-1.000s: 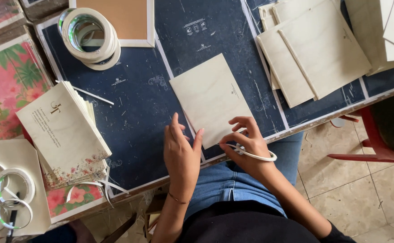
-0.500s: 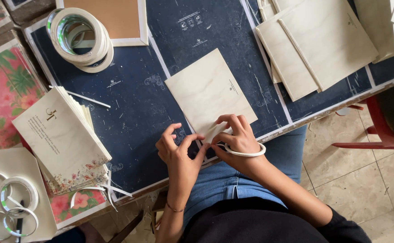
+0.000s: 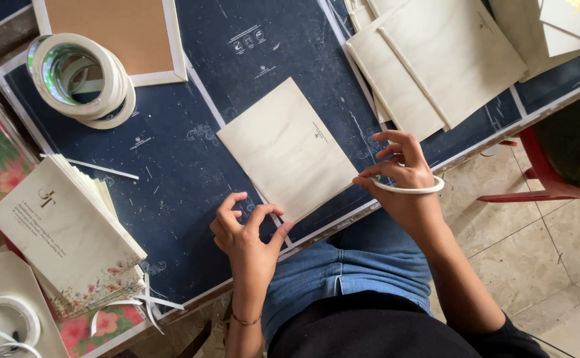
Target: Applying double-sided tape to the edges of paper cards and stacking them.
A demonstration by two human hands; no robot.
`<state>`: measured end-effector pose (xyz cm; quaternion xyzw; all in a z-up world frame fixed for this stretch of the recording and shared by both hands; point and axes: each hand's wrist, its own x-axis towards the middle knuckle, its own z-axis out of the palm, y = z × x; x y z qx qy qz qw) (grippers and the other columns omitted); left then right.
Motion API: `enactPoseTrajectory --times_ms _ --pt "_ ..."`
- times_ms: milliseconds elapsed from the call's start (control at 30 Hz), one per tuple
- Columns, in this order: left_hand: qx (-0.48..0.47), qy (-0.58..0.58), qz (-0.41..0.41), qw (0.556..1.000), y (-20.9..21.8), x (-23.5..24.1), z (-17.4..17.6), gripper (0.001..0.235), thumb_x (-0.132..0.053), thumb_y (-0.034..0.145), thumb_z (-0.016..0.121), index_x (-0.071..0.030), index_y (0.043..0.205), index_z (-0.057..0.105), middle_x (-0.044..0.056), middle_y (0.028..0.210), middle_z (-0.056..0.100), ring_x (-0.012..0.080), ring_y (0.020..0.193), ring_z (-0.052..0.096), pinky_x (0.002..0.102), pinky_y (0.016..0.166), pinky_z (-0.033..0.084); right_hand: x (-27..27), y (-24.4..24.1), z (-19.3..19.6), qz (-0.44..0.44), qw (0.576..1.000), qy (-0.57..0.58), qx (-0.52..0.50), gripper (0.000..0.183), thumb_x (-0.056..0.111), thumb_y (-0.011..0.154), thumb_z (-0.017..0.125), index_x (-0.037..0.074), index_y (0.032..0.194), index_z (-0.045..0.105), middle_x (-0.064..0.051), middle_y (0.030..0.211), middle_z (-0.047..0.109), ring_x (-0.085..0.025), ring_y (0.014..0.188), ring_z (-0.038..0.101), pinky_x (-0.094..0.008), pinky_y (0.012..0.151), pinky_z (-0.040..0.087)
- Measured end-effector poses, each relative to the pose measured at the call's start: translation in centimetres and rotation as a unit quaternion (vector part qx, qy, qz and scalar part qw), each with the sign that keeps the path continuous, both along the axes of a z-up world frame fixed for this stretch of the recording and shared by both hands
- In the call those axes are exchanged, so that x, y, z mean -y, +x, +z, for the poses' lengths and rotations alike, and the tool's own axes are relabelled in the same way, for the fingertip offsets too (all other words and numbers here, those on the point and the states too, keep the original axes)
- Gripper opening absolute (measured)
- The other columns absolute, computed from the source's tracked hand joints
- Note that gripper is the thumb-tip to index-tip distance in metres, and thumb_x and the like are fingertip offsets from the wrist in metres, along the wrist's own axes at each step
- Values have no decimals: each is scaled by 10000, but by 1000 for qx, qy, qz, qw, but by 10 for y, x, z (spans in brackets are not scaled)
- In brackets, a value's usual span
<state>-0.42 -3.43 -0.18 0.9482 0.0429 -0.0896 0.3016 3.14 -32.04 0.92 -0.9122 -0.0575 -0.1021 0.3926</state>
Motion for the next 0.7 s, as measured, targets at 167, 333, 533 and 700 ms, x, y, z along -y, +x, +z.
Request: enactPoseTrajectory --times_ms 167,333,533,700 --pt "5 5 2 1000 0 1 0 290 -483 812 937 -364 1005 758 3 1468 412 353 1242 419 526 939 439 4 4 -16 2 1000 -1 -3 127 45 810 945 11 856 833 -252 1359 603 -368 1022 696 -435 864 595" --pt "13 -2 0 1000 2 1 4 295 -481 811 931 -340 1001 755 3 1468 416 354 1236 421 519 926 440 2 2 -23 -5 1000 -6 -1 129 56 810 930 11 857 818 -239 1358 591 -372 1023 695 -442 864 595" --pt "106 27 37 993 20 -3 -5 328 -378 846 915 -296 1092 714 -15 1378 475 320 1159 458 499 883 431 -18 -14 -29 77 989 -128 18 123 69 788 876 53 775 755 -141 1171 647 -333 1002 703 -413 871 593" --pt "146 37 17 988 7 24 -6 432 -403 856 918 -253 1208 718 25 1404 516 313 1127 481 510 869 437 -74 -43 -36 137 984 -108 23 129 150 900 753 117 799 680 -91 1097 659 -305 932 691 -398 833 593"
